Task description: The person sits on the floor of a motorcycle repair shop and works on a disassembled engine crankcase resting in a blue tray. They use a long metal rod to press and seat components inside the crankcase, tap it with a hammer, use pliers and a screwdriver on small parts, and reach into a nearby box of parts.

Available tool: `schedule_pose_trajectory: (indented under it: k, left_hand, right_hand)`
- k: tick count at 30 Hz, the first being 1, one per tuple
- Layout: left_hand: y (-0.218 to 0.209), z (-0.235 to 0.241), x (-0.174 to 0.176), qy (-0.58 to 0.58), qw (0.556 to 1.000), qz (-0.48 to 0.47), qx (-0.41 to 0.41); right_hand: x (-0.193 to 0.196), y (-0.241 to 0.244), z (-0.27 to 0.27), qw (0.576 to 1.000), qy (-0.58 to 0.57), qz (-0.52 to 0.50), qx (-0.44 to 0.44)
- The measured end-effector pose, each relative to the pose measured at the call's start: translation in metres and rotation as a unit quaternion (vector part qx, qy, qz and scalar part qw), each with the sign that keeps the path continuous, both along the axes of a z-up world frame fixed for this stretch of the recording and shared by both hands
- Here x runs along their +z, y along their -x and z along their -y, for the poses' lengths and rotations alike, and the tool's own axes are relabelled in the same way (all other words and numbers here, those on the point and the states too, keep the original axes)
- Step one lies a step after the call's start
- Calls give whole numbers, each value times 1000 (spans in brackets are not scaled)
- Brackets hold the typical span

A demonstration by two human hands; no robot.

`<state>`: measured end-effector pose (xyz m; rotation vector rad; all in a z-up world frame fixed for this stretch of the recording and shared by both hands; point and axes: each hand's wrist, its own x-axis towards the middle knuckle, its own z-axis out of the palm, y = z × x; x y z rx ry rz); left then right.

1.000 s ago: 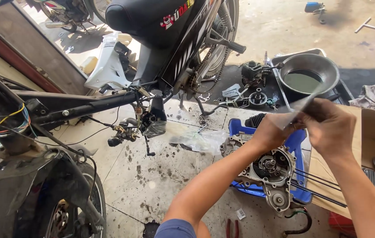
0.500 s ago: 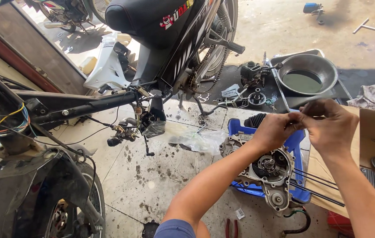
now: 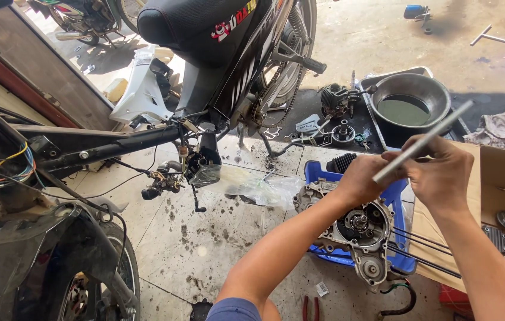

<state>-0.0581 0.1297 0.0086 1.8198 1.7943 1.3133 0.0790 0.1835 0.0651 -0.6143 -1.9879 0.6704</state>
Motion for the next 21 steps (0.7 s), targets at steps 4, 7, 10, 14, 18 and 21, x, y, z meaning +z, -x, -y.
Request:
schedule_pose_trajectory:
  k: [4,7,10,14,18,21]
  left_hand:
    - [-1,-1,-4,47,998,-28,-14]
    - [-5,6,11,-14,1000,8,-4]
    - [-6,12,15,-2,999,39,-2]
    - [-7,18,21,-11,997,74,4]
    - [-5,14,20,32,999,38,13]
    - [-8,22,23,29,999,31,21]
  right_hand:
    - [13,0,-1,995,82,51,38]
    - [22,-9,0,987,140,24,75]
    - [8,-25,-14,984,-132,99,-62]
    - [4,-43,-44,877,-338,232,-252]
    - [46,-32,-32,820,-459,290,-179]
    - [55,-28,-33,821,-446,340,-111]
